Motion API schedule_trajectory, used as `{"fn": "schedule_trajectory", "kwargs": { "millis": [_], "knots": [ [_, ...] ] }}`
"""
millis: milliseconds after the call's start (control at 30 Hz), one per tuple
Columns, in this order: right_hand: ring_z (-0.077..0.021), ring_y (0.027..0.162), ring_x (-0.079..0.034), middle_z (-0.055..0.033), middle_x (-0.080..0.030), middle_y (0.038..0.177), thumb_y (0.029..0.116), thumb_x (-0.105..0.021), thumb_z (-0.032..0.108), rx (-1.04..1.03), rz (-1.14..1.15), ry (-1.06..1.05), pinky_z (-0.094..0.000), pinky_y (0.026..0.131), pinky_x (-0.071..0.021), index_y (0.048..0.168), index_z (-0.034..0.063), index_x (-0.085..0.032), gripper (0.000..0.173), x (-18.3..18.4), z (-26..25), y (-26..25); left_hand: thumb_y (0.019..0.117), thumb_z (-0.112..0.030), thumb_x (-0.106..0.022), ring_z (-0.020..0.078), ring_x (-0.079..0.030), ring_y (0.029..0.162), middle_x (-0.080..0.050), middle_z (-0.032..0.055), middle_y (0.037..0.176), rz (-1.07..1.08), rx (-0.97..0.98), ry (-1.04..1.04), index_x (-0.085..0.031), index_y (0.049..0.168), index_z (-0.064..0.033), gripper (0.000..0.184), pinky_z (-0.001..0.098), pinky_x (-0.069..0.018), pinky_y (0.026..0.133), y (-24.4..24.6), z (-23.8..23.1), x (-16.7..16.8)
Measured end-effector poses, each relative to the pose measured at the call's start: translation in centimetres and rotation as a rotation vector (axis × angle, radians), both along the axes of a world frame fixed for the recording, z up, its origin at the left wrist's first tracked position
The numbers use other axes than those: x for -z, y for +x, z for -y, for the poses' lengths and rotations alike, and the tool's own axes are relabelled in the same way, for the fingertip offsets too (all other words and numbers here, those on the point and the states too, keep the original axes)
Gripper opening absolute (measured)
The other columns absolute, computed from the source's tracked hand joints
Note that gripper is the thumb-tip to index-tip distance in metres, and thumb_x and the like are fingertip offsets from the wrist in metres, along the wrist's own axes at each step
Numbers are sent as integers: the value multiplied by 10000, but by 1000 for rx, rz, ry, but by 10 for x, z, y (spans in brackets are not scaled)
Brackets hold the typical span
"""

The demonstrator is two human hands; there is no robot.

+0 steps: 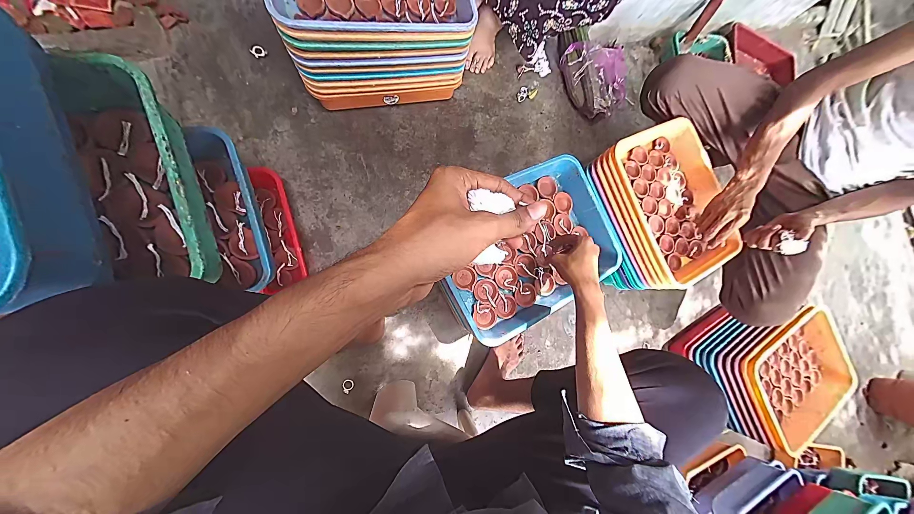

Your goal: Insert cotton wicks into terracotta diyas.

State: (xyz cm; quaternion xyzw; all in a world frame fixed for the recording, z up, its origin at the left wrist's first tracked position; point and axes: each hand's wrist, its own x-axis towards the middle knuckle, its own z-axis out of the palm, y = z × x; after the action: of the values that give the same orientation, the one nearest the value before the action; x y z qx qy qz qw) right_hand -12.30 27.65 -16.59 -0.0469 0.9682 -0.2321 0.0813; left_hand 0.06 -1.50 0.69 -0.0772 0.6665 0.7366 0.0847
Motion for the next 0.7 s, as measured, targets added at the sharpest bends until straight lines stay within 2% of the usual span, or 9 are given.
{"fn": "schedule_trajectory", "kwargs": {
  "millis": [100,167,233,267,333,400,500,633,700],
  "knots": [
    [-325,714,-665,-136,-730,881,792,-786,48,-36,-34,-88,-564,630,-528,1029,76,-753,241,-20,1,2,967,-213,-723,141,-726,761,-752,64,848,-1,-4,-8,-755,1061,-51,190,261,-614,704,0,0,0],
    [-232,708,-670,-81,-738,894,861,-762,90,-90,-62,-227,-461,627,-545,1058,97,-758,197,-34,5,1,970,-226,-721,139,-729,770,-756,61,855,1,4,-8,-752,1072,-54,202,263,-616,713,0,0,0],
    [-125,745,-682,-40,-748,942,922,-739,90,-137,-38,-489,-314,661,-568,1092,101,-752,171,-59,17,5,973,-220,-719,151,-722,769,-744,72,848,-10,11,16,-748,1083,-46,207,274,-616,719,0,0,2],
    [-105,787,-684,-33,-744,966,942,-716,63,-155,2,-666,-275,708,-575,1104,88,-751,168,-76,27,9,972,-214,-722,155,-719,762,-741,76,849,-19,10,29,-750,1087,-50,203,278,-617,713,0,0,2],
    [-119,805,-678,-58,-730,978,982,-659,54,-185,75,-968,-272,734,-584,1131,48,-744,172,-107,47,25,968,-217,-725,152,-687,722,-721,74,846,-30,7,54,-755,1082,-69,189,267,-595,664,1,-2,4],
    [-169,893,-704,-108,-727,1061,1024,-611,120,-276,120,-1114,-327,814,-603,1169,22,-713,203,-130,59,42,967,-219,-729,162,-679,724,-722,81,859,-36,20,80,-757,1078,-82,179,273,-586,658,2,-2,4],
    [-167,934,-703,-108,-721,1090,973,-705,199,-401,125,-1160,-319,830,-605,1209,22,-699,295,-145,69,61,963,-209,-735,169,-670,719,-715,94,872,-66,33,88,-760,1067,-88,161,273,-583,644,2,-3,4],
    [-186,822,-734,-133,-736,965,855,-795,-6,-362,53,-1206,-329,776,-646,1125,-25,-707,285,-154,77,77,958,-222,-741,166,-652,719,-711,87,878,-77,28,66,-768,1059,-107,155,266,-569,645,3,-2,5],
    [-181,811,-737,-128,-744,937,833,-805,-39,-331,0,-1204,-325,774,-648,1097,-22,-725,276,-156,80,82,956,-224,-746,162,-654,715,-709,88,874,-81,33,57,-765,1063,-110,157,264,-573,645,2,-2,6]
  ]
}}
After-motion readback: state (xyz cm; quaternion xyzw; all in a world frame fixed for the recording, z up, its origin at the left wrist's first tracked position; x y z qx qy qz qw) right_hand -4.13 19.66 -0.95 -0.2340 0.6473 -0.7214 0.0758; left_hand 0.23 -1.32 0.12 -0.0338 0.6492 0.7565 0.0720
